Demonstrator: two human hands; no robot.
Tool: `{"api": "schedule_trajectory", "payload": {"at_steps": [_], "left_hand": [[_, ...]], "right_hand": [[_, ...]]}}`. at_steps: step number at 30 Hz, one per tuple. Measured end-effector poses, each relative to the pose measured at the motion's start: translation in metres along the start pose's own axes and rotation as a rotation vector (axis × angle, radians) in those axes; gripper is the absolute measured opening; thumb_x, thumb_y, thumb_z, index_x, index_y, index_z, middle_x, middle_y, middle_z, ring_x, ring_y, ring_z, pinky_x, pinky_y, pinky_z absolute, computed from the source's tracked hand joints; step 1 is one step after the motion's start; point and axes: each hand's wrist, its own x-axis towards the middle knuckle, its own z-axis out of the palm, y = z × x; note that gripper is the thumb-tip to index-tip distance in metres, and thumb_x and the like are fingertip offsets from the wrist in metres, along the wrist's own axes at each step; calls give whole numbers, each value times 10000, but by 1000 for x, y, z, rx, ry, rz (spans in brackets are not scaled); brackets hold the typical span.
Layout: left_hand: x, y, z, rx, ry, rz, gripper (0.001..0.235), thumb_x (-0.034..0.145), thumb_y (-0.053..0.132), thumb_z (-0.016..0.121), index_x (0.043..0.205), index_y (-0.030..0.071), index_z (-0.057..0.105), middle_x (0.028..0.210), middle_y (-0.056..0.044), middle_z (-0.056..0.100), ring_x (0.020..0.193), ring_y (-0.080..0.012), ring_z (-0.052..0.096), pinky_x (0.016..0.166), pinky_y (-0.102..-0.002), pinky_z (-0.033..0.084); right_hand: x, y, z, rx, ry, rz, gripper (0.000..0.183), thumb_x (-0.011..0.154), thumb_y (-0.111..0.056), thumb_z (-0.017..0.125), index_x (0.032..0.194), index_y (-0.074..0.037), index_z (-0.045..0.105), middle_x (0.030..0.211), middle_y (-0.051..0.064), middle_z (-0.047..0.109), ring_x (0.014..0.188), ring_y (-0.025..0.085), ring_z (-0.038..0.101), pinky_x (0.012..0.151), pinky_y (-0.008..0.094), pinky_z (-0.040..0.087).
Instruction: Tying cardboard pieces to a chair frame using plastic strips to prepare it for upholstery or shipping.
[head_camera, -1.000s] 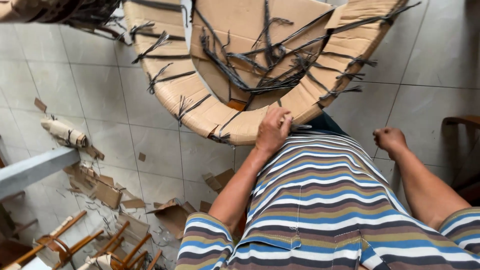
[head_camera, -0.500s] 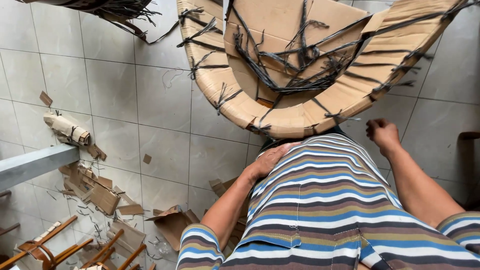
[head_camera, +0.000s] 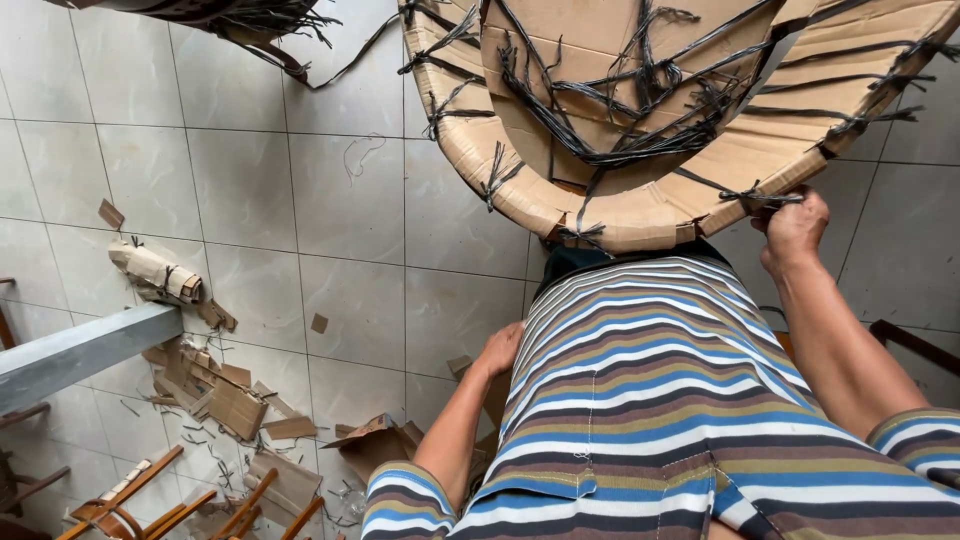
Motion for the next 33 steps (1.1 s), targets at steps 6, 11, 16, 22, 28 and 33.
{"api": "schedule_trajectory", "payload": {"at_steps": [6, 11, 16, 22, 28, 33], "left_hand": [[-8, -42, 57, -72, 310, 57, 451, 965, 370, 520, 1352, 151, 599, 1258, -178, 658, 1155, -349, 618, 908, -438, 475], [32, -40, 79, -268, 517, 103, 192, 913, 251, 627, 1092, 183, 649, 1053, -42, 715, 987, -182, 609, 809, -350, 457], [50, 40, 17, -420, 987, -22, 277, 1000, 372, 593, 1104, 153, 727, 984, -30, 774, 928, -206, 704, 884, -346, 519], [36, 233, -126, -675, 1122, 279, 859, 973, 477, 566, 1594, 4, 207, 1675, -245, 233, 1543, -378, 290, 1234, -457, 297], [123, 247, -173, -429, 1236, -145, 1033, 833, 454, 698, 1602, 12, 171, 1643, -219, 330, 1494, -394, 353, 1145, -518, 365], [134, 253, -172, -316, 1377, -384, 678, 902, 295, 637, 1487, 69, 381, 1436, -150, 591, 1175, -437, 635, 860, -609, 509]], "right_hand": [[20, 29, 4, -22, -6, -118, 292, 906, 57, 342, 969, -129, 559, 906, 58, 633, 691, 168, 525, 485, 333, 419], [16, 18, 0, -141, -84, -190, 131, 965, -3, 617, 1034, -113, 596, 977, 17, 624, 843, 142, 533, 572, 359, 445], [14, -5, -26, -260, -298, -215, 114, 941, 44, 544, 954, -42, 617, 842, 92, 621, 689, 184, 539, 549, 352, 434], [18, -70, -59, -751, -637, 84, 330, 1035, -46, 477, 1137, -3, 788, 898, 140, 727, 782, 224, 614, 737, 328, 482], [-24, -183, -44, -1183, -1160, 345, 431, 1010, -310, 600, 1086, 19, 868, 888, 141, 803, 824, 225, 722, 787, 344, 578], [-29, -234, 2, -1074, -1252, 14, 379, 988, -354, 599, 859, -65, 809, 790, 54, 765, 759, 183, 733, 724, 336, 605]]}}
